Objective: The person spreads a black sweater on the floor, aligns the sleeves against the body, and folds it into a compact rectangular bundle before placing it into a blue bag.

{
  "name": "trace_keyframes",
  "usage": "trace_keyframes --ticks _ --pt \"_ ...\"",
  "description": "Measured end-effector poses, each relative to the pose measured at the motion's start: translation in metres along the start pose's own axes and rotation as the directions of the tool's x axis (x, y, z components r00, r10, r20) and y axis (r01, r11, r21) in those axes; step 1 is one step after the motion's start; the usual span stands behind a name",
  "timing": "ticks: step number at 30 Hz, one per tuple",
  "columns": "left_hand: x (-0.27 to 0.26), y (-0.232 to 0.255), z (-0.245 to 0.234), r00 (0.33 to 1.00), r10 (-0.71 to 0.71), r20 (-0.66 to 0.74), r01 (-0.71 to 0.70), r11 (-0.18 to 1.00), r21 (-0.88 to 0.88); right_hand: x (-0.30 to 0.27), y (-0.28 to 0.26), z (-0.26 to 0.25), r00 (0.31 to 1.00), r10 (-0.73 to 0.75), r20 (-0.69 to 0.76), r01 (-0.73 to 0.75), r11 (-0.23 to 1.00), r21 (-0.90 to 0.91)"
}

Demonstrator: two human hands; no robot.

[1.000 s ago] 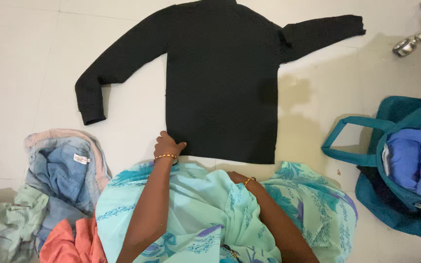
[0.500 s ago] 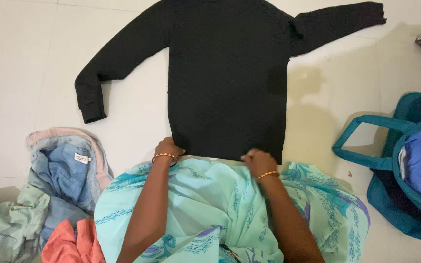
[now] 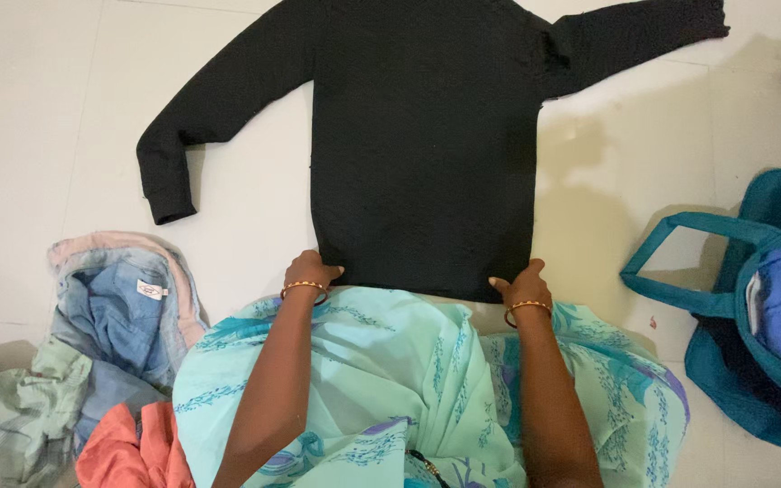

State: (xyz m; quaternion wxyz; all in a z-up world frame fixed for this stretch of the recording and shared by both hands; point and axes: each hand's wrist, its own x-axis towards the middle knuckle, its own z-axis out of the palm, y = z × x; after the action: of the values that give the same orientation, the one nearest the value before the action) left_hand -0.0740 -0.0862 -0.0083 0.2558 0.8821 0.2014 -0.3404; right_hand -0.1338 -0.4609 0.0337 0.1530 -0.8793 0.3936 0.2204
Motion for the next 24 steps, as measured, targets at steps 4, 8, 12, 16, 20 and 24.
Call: trace_keyframes --ticks 4,8,12,16,20,24 --pt "0.000 0.000 -0.001 0.999 0.041 0.010 -0.041 0.999 -0.006 0.009 0.004 0.002 0.999 -0.034 -0.031 0.034 0.999 -0.002" --pt "-0.008 0.005 -0.003 0.992 0.107 0.059 -0.109 0.994 0.031 0.034 0.017 0.001 0.998 0.032 -0.060 -0.035 0.998 -0.045" --pt "-0.011 0.008 -0.005 0.988 0.042 0.150 -0.052 0.997 0.062 0.066 0.049 -0.013 0.920 0.134 -0.369 -0.140 0.990 0.010" --pt "0.003 -0.001 -0.006 0.989 0.136 -0.057 -0.134 0.990 0.032 0.061 0.041 -0.027 0.709 0.099 -0.698 -0.134 0.991 0.005" --pt "0.012 -0.001 0.004 0.963 0.205 -0.175 -0.226 0.968 -0.112 0.015 -0.009 -0.020 0.450 -0.449 -0.772 0.468 0.855 -0.224" --pt "0.014 0.002 -0.003 0.778 0.363 -0.513 -0.553 0.784 -0.284 -0.029 -0.070 0.008 0.403 -0.733 -0.548 0.780 0.588 -0.213"
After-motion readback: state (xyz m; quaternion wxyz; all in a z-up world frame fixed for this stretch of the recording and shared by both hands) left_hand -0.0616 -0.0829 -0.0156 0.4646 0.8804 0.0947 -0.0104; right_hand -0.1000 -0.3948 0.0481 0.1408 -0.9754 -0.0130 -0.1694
